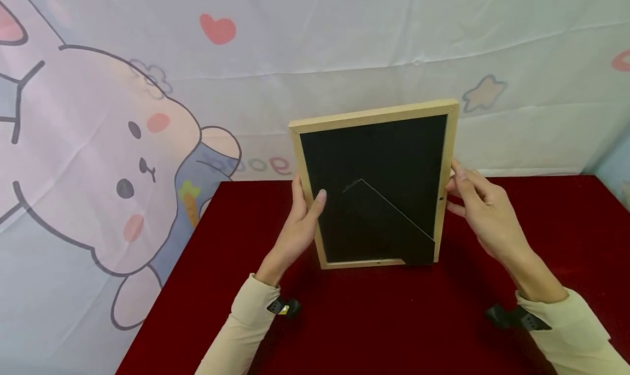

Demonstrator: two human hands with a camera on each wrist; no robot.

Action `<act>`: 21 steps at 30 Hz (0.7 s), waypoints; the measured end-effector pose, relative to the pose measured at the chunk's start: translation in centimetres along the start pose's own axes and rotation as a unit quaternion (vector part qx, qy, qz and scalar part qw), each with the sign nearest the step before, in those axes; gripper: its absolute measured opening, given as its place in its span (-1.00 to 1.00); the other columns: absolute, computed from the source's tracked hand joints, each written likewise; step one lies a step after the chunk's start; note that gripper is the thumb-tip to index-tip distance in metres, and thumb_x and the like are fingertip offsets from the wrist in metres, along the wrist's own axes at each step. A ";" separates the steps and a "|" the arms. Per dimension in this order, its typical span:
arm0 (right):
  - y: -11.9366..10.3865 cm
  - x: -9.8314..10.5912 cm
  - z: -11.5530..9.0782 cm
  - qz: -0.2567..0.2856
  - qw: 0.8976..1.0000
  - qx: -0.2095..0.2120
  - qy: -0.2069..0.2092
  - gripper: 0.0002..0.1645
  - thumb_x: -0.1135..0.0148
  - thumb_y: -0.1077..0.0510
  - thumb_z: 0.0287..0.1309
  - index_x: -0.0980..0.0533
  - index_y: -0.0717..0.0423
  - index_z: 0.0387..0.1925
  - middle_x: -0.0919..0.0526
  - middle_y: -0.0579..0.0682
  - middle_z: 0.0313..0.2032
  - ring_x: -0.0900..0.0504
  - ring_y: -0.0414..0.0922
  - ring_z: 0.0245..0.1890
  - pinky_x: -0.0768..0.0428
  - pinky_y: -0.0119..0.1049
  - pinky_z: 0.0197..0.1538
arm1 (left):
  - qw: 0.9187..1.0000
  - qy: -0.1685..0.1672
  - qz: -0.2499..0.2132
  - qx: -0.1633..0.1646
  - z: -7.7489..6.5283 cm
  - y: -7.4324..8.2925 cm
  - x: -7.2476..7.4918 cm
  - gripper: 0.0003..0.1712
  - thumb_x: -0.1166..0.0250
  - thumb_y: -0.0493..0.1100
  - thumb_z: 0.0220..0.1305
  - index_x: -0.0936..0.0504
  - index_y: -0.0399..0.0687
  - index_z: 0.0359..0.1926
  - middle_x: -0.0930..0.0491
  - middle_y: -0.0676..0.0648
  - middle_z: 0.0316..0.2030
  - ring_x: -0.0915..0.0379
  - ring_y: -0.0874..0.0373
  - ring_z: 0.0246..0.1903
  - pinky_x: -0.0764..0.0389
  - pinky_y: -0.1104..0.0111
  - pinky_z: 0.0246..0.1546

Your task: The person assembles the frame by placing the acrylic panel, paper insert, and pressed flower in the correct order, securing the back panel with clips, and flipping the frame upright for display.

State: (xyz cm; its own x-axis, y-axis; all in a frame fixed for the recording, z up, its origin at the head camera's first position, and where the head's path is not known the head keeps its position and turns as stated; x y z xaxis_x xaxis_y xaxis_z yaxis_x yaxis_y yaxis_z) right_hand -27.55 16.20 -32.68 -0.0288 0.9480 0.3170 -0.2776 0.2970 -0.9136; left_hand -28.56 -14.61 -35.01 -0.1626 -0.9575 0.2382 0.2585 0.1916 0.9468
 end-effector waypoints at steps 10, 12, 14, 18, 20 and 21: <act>-2.1 1.0 -2.2 -0.127 0.988 -0.003 0.085 -0.42 -0.08 -0.14 0.58 -0.39 0.07 0.42 -0.59 0.12 0.24 -0.57 -0.17 0.15 -0.51 -0.61 0.10 | 0.998 -0.014 0.051 -0.022 -0.5 0.1 0.4 -0.40 -0.05 0.03 0.67 0.03 0.26 0.50 -0.31 -0.04 0.45 -0.39 -0.03 0.46 -0.45 -0.11 0.46; -2.6 0.7 -2.7 -0.144 0.986 0.011 0.080 -0.54 -0.14 -0.11 0.56 -0.48 0.12 0.22 -0.63 0.08 0.16 -0.61 -0.19 0.10 -0.45 -0.66 -0.03 | 0.997 -0.017 0.067 -0.024 -0.5 0.3 0.7 -0.41 -0.10 -0.01 0.65 -0.02 0.21 0.48 -0.38 -0.07 0.42 -0.46 -0.07 0.42 -0.52 -0.13 0.39; -2.5 -0.3 -2.9 -0.158 0.986 0.017 0.042 -0.63 -0.15 -0.10 0.56 -0.55 0.07 0.12 -0.70 0.07 0.12 -0.71 -0.10 0.06 -0.48 -0.68 -0.05 | 0.996 -0.017 0.081 -0.027 -0.5 0.4 1.1 -0.41 -0.15 -0.04 0.62 -0.07 0.15 0.46 -0.44 -0.10 0.40 -0.49 -0.08 0.40 -0.54 -0.11 0.38; -1.4 -2.6 -2.7 -0.177 0.983 0.015 -0.049 -0.64 -0.15 -0.09 0.56 -0.62 -0.01 0.15 -0.76 0.11 0.10 -0.78 0.09 0.06 -0.73 -0.37 0.03 | 0.993 -0.019 0.109 -0.031 -0.7 0.7 1.4 -0.37 -0.24 -0.11 0.56 -0.12 0.06 0.45 -0.52 -0.16 0.36 -0.57 -0.08 0.34 -0.61 -0.04 0.32; -1.0 -3.5 -2.5 -0.179 0.981 0.019 -0.077 -0.65 -0.18 -0.06 0.55 -0.63 -0.01 0.17 -0.77 0.10 0.09 -0.79 0.07 0.04 -0.77 -0.18 0.08 | 0.991 -0.030 0.127 -0.036 -0.7 1.0 1.3 -0.31 -0.29 -0.16 0.52 -0.11 0.04 0.46 -0.54 -0.18 0.35 -0.61 -0.09 0.30 -0.66 -0.02 0.25; -0.9 -3.8 -2.4 -0.179 0.980 0.024 -0.086 -0.65 -0.20 -0.05 0.54 -0.65 -0.01 0.16 -0.78 0.09 0.08 -0.80 0.04 0.02 -0.78 -0.10 0.07 | 0.989 -0.036 0.138 -0.039 -0.8 1.2 1.2 -0.27 -0.32 -0.19 0.49 -0.09 0.03 0.47 -0.55 -0.18 0.34 -0.63 -0.10 0.28 -0.69 -0.01 0.21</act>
State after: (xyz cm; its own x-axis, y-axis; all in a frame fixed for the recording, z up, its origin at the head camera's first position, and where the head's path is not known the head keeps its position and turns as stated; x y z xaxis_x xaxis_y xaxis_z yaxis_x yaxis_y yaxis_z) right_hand -24.88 12.62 -33.62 -0.0808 0.7494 0.6572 -0.3434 0.5981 -0.7242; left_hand -27.69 -15.70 -33.76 -0.1424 -0.8521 0.5036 0.3753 0.4243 0.8241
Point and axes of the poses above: each hand's wrist, its own z-axis towards the middle knuckle, its own x-axis out of the back of the hand, y = z × x, the point moved 9 cm from there along z, towards the middle knuckle
